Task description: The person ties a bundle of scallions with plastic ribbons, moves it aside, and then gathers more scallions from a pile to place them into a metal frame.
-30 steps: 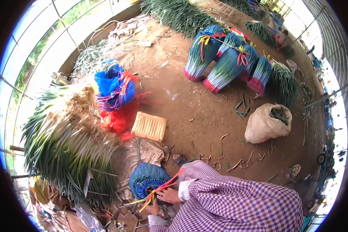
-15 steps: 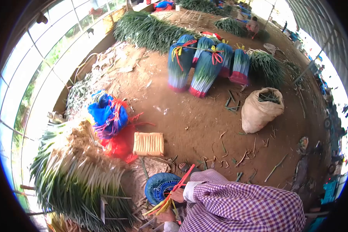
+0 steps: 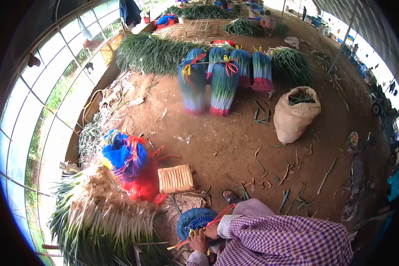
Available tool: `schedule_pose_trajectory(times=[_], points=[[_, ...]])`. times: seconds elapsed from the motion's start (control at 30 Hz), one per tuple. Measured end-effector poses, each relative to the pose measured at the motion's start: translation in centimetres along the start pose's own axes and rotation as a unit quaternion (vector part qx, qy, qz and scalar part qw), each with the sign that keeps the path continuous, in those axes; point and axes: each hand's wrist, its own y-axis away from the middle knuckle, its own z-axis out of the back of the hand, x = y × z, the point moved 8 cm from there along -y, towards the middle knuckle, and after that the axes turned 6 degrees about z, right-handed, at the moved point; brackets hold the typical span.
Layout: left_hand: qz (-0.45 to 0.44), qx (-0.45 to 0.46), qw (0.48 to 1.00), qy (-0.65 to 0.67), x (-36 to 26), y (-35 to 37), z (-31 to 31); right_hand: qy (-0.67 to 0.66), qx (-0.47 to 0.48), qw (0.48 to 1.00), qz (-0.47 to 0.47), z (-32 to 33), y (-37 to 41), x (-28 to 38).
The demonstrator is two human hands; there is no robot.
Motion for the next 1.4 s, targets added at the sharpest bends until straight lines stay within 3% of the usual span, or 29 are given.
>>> schedule_pose_trajectory(times=[0.17,0.23,0.37,0.47,0.5,0.8,1.07,1.2,1.4], points=[[0.024,0.087,0.995,-0.039,2.5,0.2,-3.1,-0.023,-0.021,0.999,-0.024,0.2,0.0,0.6],[0.064,0.131,0.988,-0.053,2.8,-0.3,-4.4,-0.017,0.025,0.999,0.012,0.4,-0.5,0.7],[0.118,0.130,0.984,-0.010,4.2,-0.4,-5.1,-0.038,0.010,0.999,0.014,-0.5,-1.0,0.2],[0.177,0.365,0.912,0.051,4.1,0.7,-5.6,-0.047,0.015,0.999,-0.002,-0.2,-1.2,-0.7],[0.144,0.369,0.915,0.079,5.0,0.9,-7.6,-0.049,0.015,0.999,-0.006,-0.1,-1.3,-0.9],[0.130,0.227,0.956,0.134,2.0,-2.4,-4.6,-0.061,-0.005,0.998,-0.028,1.2,-0.6,-1.9],[0.114,-0.024,0.983,0.142,1.8,-10.1,6.4,-0.097,-0.078,0.992,-0.028,3.6,1.8,-3.8],[0.101,-0.066,0.984,0.129,-1.7,-14.3,9.1,-0.125,-0.114,0.984,-0.052,6.3,5.4,-9.5],[0.055,-0.064,0.990,0.115,-12.0,-21.2,8.3,-0.160,-0.136,0.967,-0.142,10.0,16.5,-22.2]])
